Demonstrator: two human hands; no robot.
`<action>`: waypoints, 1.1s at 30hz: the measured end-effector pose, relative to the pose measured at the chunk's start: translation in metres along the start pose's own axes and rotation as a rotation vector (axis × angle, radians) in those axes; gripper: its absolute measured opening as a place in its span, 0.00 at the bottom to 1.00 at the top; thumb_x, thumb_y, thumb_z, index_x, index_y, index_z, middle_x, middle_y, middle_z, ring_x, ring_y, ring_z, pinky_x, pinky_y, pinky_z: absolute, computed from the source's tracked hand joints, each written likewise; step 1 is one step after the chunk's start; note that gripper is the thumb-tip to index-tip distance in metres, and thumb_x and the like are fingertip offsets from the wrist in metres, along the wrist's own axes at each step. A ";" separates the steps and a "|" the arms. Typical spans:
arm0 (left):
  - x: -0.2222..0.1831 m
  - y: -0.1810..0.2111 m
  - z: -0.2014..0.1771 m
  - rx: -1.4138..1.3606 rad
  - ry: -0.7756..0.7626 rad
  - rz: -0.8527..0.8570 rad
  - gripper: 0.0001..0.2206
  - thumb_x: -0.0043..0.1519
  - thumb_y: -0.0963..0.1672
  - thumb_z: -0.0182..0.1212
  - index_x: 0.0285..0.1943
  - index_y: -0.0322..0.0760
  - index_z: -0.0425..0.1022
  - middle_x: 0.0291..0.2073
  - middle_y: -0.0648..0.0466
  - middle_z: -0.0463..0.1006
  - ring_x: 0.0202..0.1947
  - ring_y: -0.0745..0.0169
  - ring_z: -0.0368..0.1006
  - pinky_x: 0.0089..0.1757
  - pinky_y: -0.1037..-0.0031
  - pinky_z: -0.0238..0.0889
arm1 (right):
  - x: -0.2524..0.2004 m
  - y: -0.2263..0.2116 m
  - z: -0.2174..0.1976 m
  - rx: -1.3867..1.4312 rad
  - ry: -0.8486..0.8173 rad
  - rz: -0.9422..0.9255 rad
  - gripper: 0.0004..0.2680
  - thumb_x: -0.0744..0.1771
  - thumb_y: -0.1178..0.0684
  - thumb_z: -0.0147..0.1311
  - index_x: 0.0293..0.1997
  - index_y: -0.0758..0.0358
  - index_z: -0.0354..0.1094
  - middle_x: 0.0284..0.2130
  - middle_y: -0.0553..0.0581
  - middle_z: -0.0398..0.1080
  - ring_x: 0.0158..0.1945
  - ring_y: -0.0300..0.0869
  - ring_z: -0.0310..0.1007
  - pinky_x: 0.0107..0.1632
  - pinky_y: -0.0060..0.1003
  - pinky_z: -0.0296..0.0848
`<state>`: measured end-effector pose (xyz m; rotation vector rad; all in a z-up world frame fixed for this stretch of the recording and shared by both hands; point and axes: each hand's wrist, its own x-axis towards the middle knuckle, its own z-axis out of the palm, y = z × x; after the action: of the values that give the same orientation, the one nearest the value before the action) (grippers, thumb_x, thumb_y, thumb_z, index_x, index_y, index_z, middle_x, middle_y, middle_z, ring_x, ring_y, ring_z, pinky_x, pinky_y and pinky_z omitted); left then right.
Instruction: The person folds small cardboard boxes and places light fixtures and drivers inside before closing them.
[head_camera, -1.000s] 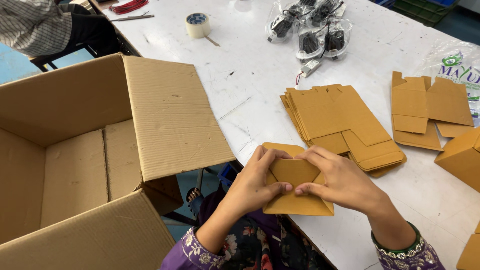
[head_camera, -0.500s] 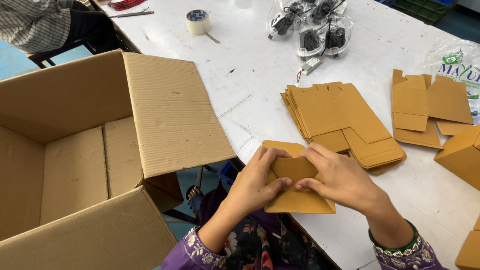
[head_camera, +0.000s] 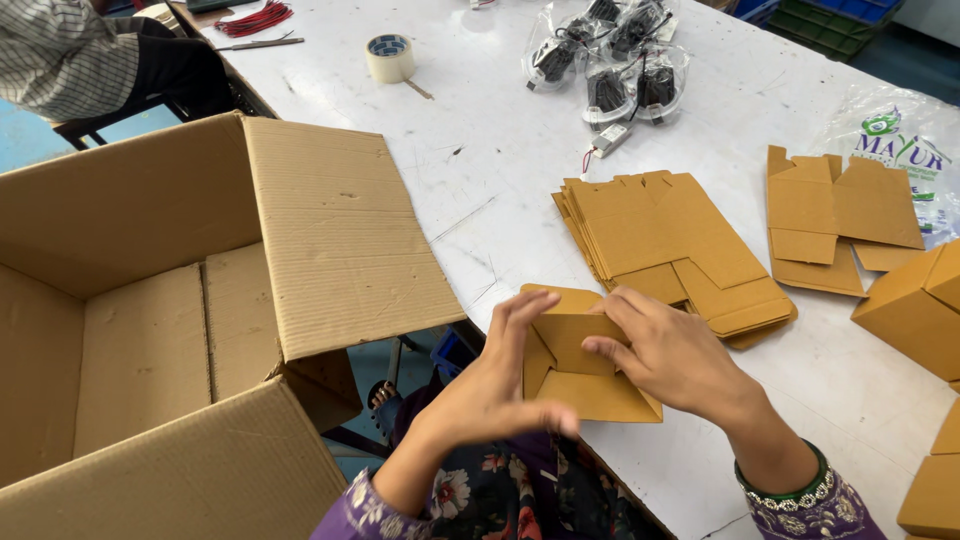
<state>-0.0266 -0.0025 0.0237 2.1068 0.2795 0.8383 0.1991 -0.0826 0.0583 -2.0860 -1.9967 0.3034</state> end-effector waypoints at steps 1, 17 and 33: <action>-0.002 0.003 0.000 0.067 -0.047 -0.034 0.53 0.46 0.57 0.75 0.78 0.37 0.49 0.72 0.33 0.50 0.69 0.22 0.56 0.60 0.50 0.61 | -0.001 0.004 0.001 0.027 0.007 0.008 0.17 0.66 0.33 0.47 0.53 0.51 0.66 0.43 0.51 0.73 0.45 0.49 0.78 0.42 0.46 0.76; -0.068 -0.118 0.104 -1.274 0.685 -0.206 0.29 0.67 0.51 0.68 0.69 0.30 0.62 0.64 0.44 0.66 0.69 0.45 0.58 0.66 0.52 0.54 | 0.006 0.019 0.089 1.264 0.388 -0.439 0.48 0.59 0.28 0.68 0.79 0.51 0.27 0.76 0.56 0.35 0.77 0.49 0.41 0.69 0.49 0.56; -0.030 -0.118 0.021 -0.151 0.274 -0.138 0.70 0.39 0.61 0.77 0.81 0.41 0.23 0.79 0.36 0.43 0.79 0.37 0.42 0.70 0.50 0.41 | 0.024 0.067 0.117 0.735 0.098 -0.241 0.55 0.55 0.42 0.76 0.76 0.56 0.16 0.76 0.66 0.28 0.79 0.56 0.26 0.74 0.53 0.38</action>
<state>-0.0246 0.0447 -0.0902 1.8109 0.4848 1.0317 0.2278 -0.0582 -0.0737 -1.3649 -1.6930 0.7374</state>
